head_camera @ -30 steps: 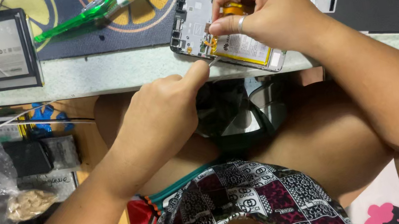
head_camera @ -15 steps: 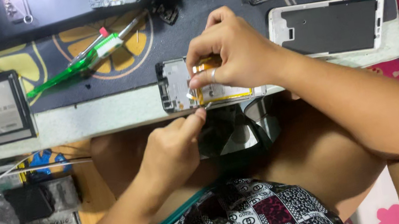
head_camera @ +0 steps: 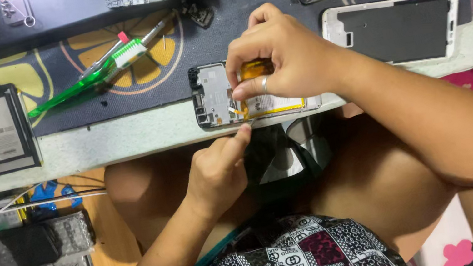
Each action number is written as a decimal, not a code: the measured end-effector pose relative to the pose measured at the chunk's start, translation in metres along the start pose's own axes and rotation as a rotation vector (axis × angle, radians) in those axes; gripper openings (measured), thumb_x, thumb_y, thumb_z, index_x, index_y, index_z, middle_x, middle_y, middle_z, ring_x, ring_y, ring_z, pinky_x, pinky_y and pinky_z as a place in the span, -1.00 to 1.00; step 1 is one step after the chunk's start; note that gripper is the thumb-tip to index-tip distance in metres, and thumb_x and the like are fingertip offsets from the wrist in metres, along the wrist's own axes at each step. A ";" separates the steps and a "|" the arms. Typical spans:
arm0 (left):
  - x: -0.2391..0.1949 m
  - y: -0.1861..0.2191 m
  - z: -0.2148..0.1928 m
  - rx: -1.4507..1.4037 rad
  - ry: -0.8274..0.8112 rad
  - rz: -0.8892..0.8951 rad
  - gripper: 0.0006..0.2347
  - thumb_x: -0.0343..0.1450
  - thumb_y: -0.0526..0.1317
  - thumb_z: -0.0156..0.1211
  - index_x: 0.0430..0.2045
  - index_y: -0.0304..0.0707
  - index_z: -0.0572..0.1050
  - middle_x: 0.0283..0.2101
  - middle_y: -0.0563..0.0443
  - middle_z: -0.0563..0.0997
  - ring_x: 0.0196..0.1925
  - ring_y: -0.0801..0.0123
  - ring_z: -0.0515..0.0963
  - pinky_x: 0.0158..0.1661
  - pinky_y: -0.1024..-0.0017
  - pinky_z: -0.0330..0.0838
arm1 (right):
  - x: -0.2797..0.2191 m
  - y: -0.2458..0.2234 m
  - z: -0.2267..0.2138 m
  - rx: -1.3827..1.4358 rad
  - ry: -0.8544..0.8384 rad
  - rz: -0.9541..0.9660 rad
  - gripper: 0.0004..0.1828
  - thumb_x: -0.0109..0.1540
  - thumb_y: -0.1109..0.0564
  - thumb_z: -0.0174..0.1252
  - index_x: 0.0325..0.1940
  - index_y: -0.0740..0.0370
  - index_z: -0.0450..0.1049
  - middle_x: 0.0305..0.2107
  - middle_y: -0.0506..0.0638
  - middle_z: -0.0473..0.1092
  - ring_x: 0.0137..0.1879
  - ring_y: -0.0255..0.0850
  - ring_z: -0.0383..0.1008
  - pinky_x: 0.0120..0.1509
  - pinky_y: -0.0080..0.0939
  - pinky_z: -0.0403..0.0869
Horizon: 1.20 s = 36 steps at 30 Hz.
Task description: The person removes the battery from a disassembled smartphone using a metal prying tool and tweezers. They carefully pry the battery edges, lift it out, and place it on the work surface.
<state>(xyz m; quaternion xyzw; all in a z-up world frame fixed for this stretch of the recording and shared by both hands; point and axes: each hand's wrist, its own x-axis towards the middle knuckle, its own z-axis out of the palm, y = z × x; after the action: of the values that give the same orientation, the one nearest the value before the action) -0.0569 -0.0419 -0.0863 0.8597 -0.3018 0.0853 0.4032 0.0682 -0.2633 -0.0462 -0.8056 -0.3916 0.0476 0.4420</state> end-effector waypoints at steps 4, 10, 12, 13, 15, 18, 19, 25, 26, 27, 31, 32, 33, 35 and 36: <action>0.007 0.021 -0.021 0.066 -0.005 -0.107 -0.74 0.40 -0.50 0.07 -0.04 -0.31 0.46 -0.37 -0.25 0.57 -0.38 -0.09 0.61 -0.39 0.10 0.48 | 0.002 -0.003 0.002 -0.008 0.090 -0.002 -0.80 0.16 0.07 0.50 -0.27 0.08 0.59 -0.40 -0.16 0.52 -0.23 -0.25 0.35 0.18 -0.22 0.27; 0.017 0.036 -0.063 0.195 -0.222 -0.310 -0.85 0.41 -0.45 0.02 -0.21 -0.23 0.37 -0.48 -0.27 0.57 -0.40 -0.24 0.59 -0.41 -0.09 0.40 | -0.001 -0.003 0.013 0.275 0.125 0.272 -0.84 0.26 0.22 0.45 -0.18 0.25 0.57 -0.41 -0.12 0.49 -0.30 -0.49 0.39 -0.22 -0.44 0.34; 0.023 0.037 -0.072 0.221 -0.274 -0.320 -0.85 0.39 -0.44 0.01 -0.23 -0.24 0.33 -0.50 -0.27 0.57 -0.41 -0.27 0.58 -0.42 -0.12 0.39 | 0.002 -0.003 0.013 0.255 0.135 0.232 -0.84 0.29 0.25 0.45 -0.14 0.28 0.58 -0.36 -0.10 0.49 -0.26 -0.50 0.38 -0.20 -0.45 0.34; 0.026 0.037 -0.075 0.225 -0.290 -0.310 -0.84 0.38 -0.44 0.02 -0.23 -0.24 0.33 -0.51 -0.28 0.57 -0.42 -0.28 0.58 -0.42 -0.13 0.39 | 0.001 -0.003 0.012 0.253 0.143 0.207 -0.84 0.30 0.25 0.45 -0.12 0.28 0.58 -0.33 -0.11 0.51 -0.23 -0.50 0.41 -0.17 -0.45 0.36; 0.031 0.038 -0.078 0.233 -0.310 -0.299 -0.83 0.36 -0.44 0.03 -0.22 -0.25 0.32 -0.51 -0.29 0.57 -0.42 -0.30 0.58 -0.44 -0.13 0.39 | 0.001 -0.003 0.012 0.245 0.146 0.164 -0.85 0.31 0.27 0.43 -0.11 0.30 0.57 -0.30 -0.12 0.52 -0.19 -0.50 0.43 -0.11 -0.45 0.38; 0.037 0.040 -0.081 0.254 -0.324 -0.299 -0.81 0.35 -0.44 0.04 -0.21 -0.26 0.33 -0.51 -0.30 0.57 -0.43 -0.30 0.58 -0.45 -0.13 0.39 | 0.002 -0.003 0.011 0.230 0.143 0.164 -0.87 0.32 0.27 0.41 -0.13 0.31 0.57 -0.32 -0.13 0.52 -0.19 -0.50 0.42 -0.11 -0.45 0.38; 0.038 0.041 -0.082 0.266 -0.329 -0.305 -0.82 0.35 -0.44 0.04 -0.21 -0.27 0.33 -0.51 -0.30 0.57 -0.43 -0.31 0.58 -0.46 -0.13 0.39 | 0.002 -0.004 0.012 0.231 0.146 0.200 -0.87 0.33 0.25 0.42 -0.12 0.29 0.57 -0.33 -0.15 0.51 -0.22 -0.51 0.40 -0.14 -0.45 0.36; 0.043 0.041 -0.086 0.295 -0.345 -0.333 -0.82 0.34 -0.46 0.03 -0.22 -0.30 0.33 -0.51 -0.33 0.57 -0.42 -0.32 0.58 -0.43 -0.15 0.39 | 0.003 -0.003 0.013 0.193 0.158 0.227 -0.84 0.33 0.19 0.44 -0.12 0.26 0.57 -0.40 -0.17 0.46 -0.31 -0.49 0.29 -0.24 -0.42 0.27; 0.045 0.041 -0.085 0.293 -0.350 -0.338 -0.82 0.34 -0.46 0.04 -0.22 -0.31 0.33 -0.51 -0.33 0.58 -0.42 -0.32 0.58 -0.43 -0.15 0.38 | 0.003 -0.003 0.014 0.201 0.161 0.244 -0.83 0.32 0.18 0.44 -0.12 0.26 0.57 -0.41 -0.17 0.45 -0.32 -0.50 0.28 -0.26 -0.41 0.25; 0.047 0.042 -0.085 0.292 -0.345 -0.333 -0.80 0.33 -0.47 0.04 -0.21 -0.31 0.33 -0.51 -0.34 0.58 -0.41 -0.33 0.58 -0.42 -0.15 0.38 | 0.004 -0.003 0.014 0.189 0.165 0.221 -0.83 0.33 0.18 0.45 -0.12 0.26 0.58 -0.41 -0.17 0.45 -0.32 -0.49 0.28 -0.25 -0.41 0.25; 0.053 0.043 -0.083 0.221 -0.343 -0.336 -0.77 0.34 -0.46 0.04 -0.15 -0.27 0.36 -0.47 -0.35 0.59 -0.38 -0.32 0.59 -0.38 -0.14 0.40 | 0.001 -0.001 0.015 0.160 0.187 0.209 -0.84 0.33 0.19 0.45 -0.11 0.26 0.59 -0.43 -0.14 0.44 -0.33 -0.47 0.29 -0.26 -0.39 0.26; 0.054 0.043 -0.082 0.188 -0.345 -0.342 -0.77 0.35 -0.45 0.04 -0.13 -0.25 0.38 -0.46 -0.36 0.59 -0.37 -0.32 0.59 -0.37 -0.13 0.41 | 0.000 0.000 0.015 0.156 0.194 0.225 -0.84 0.32 0.19 0.45 -0.12 0.25 0.59 -0.44 -0.13 0.44 -0.34 -0.46 0.29 -0.27 -0.38 0.26; 0.057 0.040 -0.082 0.162 -0.351 -0.337 -0.80 0.38 -0.43 0.04 -0.15 -0.25 0.39 -0.45 -0.35 0.59 -0.36 -0.32 0.59 -0.37 -0.12 0.41 | -0.001 0.001 0.015 0.144 0.205 0.192 -0.85 0.32 0.21 0.45 -0.14 0.27 0.59 -0.41 -0.13 0.47 -0.31 -0.47 0.33 -0.25 -0.39 0.29; 0.061 0.034 -0.083 0.110 -0.361 -0.319 -0.87 0.44 -0.39 0.04 -0.17 -0.25 0.40 -0.42 -0.35 0.60 -0.34 -0.32 0.59 -0.36 -0.10 0.41 | -0.002 0.001 0.016 0.115 0.231 0.126 -0.87 0.30 0.25 0.43 -0.18 0.29 0.58 -0.34 -0.12 0.51 -0.25 -0.47 0.42 -0.19 -0.41 0.36; 0.062 0.033 -0.082 0.082 -0.365 -0.310 -0.87 0.44 -0.40 0.04 -0.17 -0.25 0.40 -0.42 -0.35 0.60 -0.33 -0.31 0.59 -0.35 -0.09 0.41 | -0.002 0.000 0.017 0.156 0.222 0.120 -0.88 0.30 0.24 0.43 -0.19 0.27 0.58 -0.34 -0.11 0.52 -0.25 -0.46 0.45 -0.18 -0.40 0.38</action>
<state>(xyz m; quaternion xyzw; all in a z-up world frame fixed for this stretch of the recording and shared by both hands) -0.0188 -0.0249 0.0134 0.9126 -0.2304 -0.1224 0.3149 0.0599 -0.2527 -0.0571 -0.7911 -0.2865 0.0149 0.5402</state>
